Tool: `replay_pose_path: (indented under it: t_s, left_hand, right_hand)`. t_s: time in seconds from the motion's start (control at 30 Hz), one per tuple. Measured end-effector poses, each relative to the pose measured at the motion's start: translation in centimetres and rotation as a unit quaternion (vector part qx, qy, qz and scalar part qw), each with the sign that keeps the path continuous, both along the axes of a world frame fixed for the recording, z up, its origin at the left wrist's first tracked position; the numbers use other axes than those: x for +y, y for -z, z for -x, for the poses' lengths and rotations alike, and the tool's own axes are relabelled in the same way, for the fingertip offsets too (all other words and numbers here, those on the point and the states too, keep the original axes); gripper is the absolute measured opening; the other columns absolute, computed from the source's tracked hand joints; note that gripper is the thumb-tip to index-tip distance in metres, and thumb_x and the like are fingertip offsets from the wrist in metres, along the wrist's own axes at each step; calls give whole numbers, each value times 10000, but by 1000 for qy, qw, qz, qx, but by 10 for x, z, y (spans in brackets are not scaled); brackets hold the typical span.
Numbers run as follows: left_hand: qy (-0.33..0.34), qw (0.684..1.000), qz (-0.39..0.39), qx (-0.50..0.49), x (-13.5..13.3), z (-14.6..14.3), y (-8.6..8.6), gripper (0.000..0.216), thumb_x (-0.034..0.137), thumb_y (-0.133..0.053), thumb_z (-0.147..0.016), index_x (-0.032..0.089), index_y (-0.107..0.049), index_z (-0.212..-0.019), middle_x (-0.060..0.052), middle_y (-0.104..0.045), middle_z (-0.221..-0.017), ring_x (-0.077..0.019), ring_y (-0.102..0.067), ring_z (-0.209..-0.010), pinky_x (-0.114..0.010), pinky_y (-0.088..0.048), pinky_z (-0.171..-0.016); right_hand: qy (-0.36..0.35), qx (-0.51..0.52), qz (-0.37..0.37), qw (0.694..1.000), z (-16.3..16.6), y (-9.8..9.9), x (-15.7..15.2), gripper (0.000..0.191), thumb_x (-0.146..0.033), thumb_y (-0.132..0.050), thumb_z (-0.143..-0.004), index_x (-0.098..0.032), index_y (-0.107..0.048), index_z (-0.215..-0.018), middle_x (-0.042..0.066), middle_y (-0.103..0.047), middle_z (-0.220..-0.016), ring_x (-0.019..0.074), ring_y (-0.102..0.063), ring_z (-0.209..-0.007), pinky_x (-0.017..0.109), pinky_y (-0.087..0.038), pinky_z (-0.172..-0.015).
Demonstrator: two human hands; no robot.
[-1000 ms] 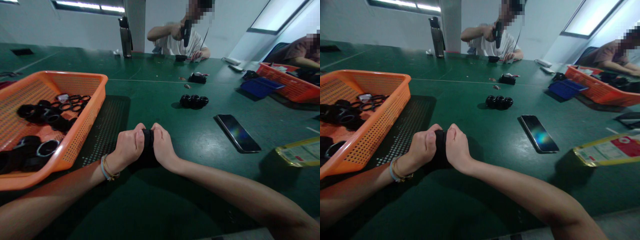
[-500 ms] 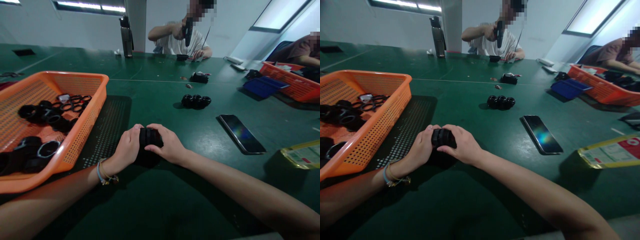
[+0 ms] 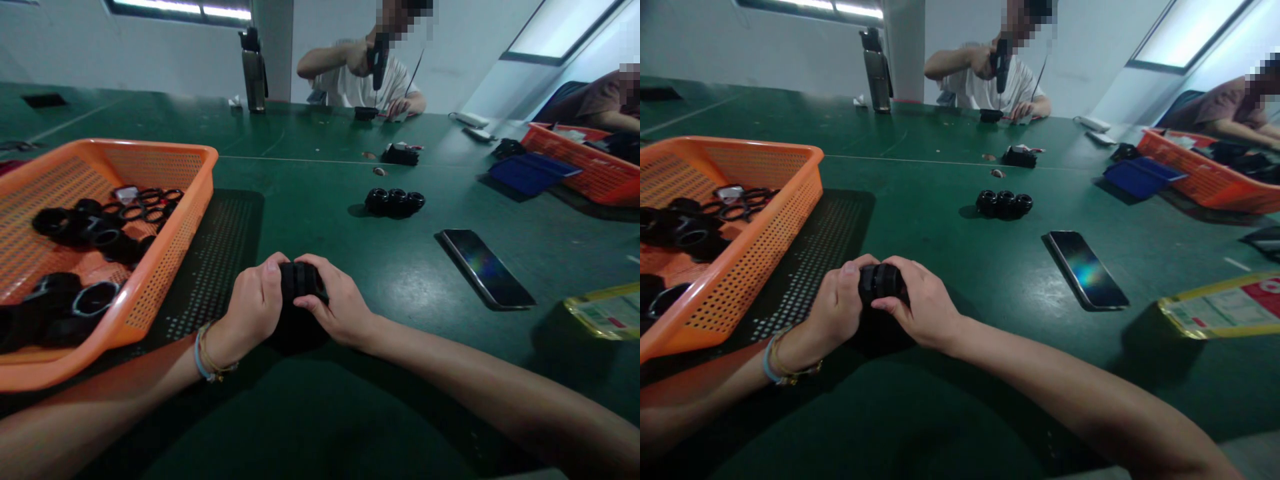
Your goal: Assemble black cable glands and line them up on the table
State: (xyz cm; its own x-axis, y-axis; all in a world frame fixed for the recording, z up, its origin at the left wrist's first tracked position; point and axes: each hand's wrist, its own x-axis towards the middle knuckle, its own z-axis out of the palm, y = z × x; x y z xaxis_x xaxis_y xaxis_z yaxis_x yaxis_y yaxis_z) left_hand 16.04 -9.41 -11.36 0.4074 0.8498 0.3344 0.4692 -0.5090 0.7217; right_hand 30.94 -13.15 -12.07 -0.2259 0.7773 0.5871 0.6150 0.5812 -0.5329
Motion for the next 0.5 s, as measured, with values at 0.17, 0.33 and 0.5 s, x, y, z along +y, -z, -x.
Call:
replay_pose_path:
  t_s: [0.17, 0.33, 0.5]
  left_hand:
    - [-3, 1000, -16, 18, 1, -1, -1, 452, 315, -158, -903, 173, -543, -713, -25, -525, -556, -153, -512, -498, -272, -377, -501]
    - [7, 999, -31, 30, 3, -1, -2, 431, 324, -150, -902, 182, -506, -705, -4, -494, -545, -135, -480, -457, -253, -350, -470]
    - [6, 995, -67, 68, 4, 0, -3, 422, 325, -141, -895, 188, -503, -727, 5, -487, -538, -132, -470, -453, -246, -343, -472]
  right_hand:
    - [18, 37, 60, 997, 4, -3, -4, 412, -531, -350, -898, -157, -459, -1030, 110, -642, -919, 199, -625, -805, 333, -514, -703]
    - [30, 72, 128, 989, 8, -5, -6, 375, -494, -372, -892, -154, -457, -1028, 104, -634, -898, 202, -612, -773, 341, -498, -688]
    - [45, 102, 203, 973, 9, -7, -8, 337, -437, -381, -887, -146, -450, -1042, 89, -626, -846, 195, -599, -703, 321, -475, -618]
